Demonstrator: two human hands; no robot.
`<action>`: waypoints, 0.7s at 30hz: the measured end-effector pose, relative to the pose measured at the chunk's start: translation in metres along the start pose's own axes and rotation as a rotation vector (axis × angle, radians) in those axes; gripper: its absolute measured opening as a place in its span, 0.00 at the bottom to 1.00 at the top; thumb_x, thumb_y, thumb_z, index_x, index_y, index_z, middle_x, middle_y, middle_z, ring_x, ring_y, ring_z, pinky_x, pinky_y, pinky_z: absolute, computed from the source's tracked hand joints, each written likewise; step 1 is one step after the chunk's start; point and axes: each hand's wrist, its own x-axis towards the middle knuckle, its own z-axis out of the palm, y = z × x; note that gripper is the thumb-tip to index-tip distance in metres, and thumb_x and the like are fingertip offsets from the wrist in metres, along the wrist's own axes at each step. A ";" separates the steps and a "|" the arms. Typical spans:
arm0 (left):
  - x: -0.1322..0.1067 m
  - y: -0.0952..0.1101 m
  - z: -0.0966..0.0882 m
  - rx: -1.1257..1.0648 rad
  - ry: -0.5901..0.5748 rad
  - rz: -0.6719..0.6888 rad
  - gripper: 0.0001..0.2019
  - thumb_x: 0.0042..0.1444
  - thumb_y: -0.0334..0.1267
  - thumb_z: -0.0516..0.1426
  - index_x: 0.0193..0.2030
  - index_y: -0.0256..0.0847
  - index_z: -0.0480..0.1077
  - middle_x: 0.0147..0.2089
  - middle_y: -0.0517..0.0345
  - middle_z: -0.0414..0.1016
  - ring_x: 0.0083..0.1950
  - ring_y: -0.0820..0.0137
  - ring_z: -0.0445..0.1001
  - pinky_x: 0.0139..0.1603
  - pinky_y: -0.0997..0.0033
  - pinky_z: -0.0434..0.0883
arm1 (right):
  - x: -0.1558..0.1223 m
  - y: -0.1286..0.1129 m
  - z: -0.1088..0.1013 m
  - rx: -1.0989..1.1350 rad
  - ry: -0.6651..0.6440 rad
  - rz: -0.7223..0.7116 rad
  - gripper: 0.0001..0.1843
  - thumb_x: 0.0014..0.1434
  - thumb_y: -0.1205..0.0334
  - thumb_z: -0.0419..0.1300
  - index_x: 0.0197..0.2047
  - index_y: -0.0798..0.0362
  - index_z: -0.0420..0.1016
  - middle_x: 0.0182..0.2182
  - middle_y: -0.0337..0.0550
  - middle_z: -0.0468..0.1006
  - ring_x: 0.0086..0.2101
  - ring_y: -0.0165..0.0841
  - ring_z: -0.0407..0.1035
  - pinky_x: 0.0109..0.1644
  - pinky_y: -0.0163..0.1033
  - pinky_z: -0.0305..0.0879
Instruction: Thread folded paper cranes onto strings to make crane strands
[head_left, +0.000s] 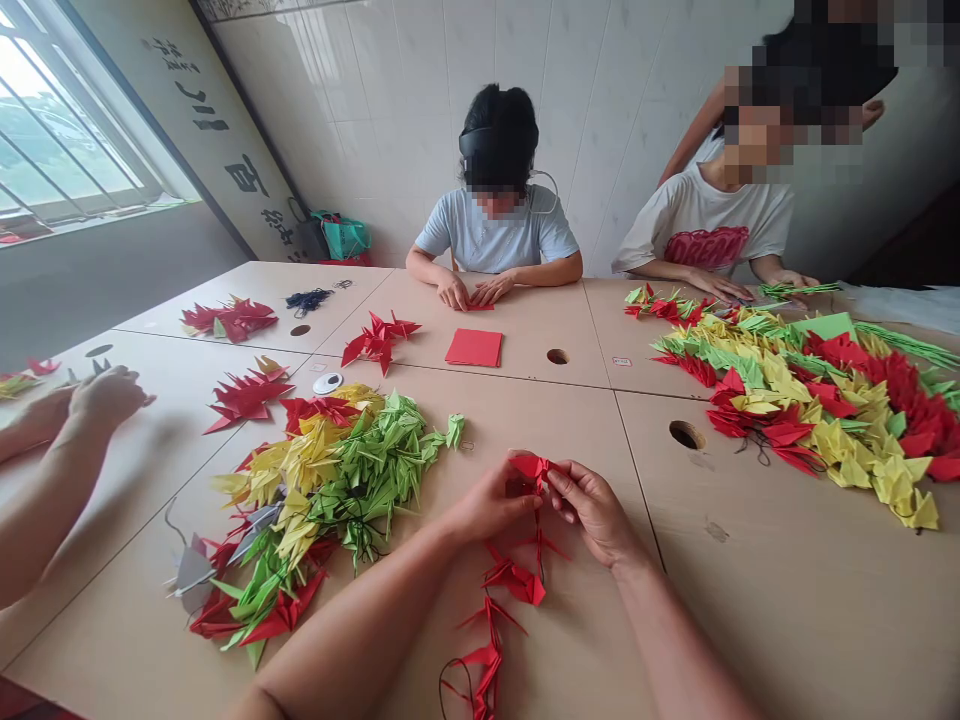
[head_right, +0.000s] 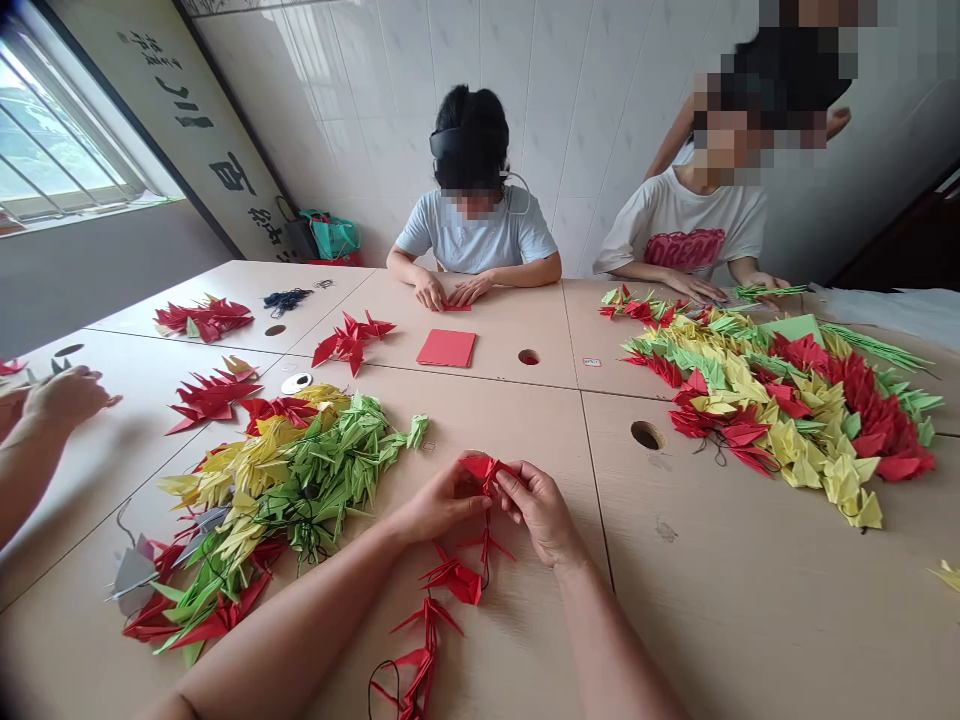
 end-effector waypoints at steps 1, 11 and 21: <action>0.000 0.000 0.000 0.006 0.002 0.003 0.15 0.53 0.39 0.60 0.45 0.37 0.64 0.41 0.51 0.71 0.43 0.68 0.71 0.47 0.66 0.66 | 0.000 0.000 0.000 0.000 0.004 -0.006 0.15 0.50 0.50 0.64 0.31 0.54 0.70 0.23 0.36 0.65 0.23 0.25 0.56 0.21 0.30 0.47; 0.003 0.003 -0.003 -0.107 0.187 -0.115 0.23 0.51 0.39 0.61 0.52 0.41 0.58 0.43 0.53 0.72 0.42 0.70 0.72 0.41 0.70 0.66 | 0.001 0.004 0.001 -0.064 0.059 -0.027 0.18 0.50 0.50 0.64 0.41 0.51 0.69 0.29 0.36 0.69 0.24 0.23 0.58 0.20 0.27 0.50; 0.003 0.007 -0.003 -0.101 0.293 -0.178 0.29 0.49 0.40 0.62 0.56 0.44 0.55 0.42 0.55 0.71 0.36 0.74 0.72 0.36 0.75 0.65 | 0.003 0.007 0.003 -0.242 0.242 -0.118 0.33 0.49 0.47 0.62 0.54 0.49 0.58 0.29 0.38 0.73 0.22 0.26 0.60 0.19 0.30 0.52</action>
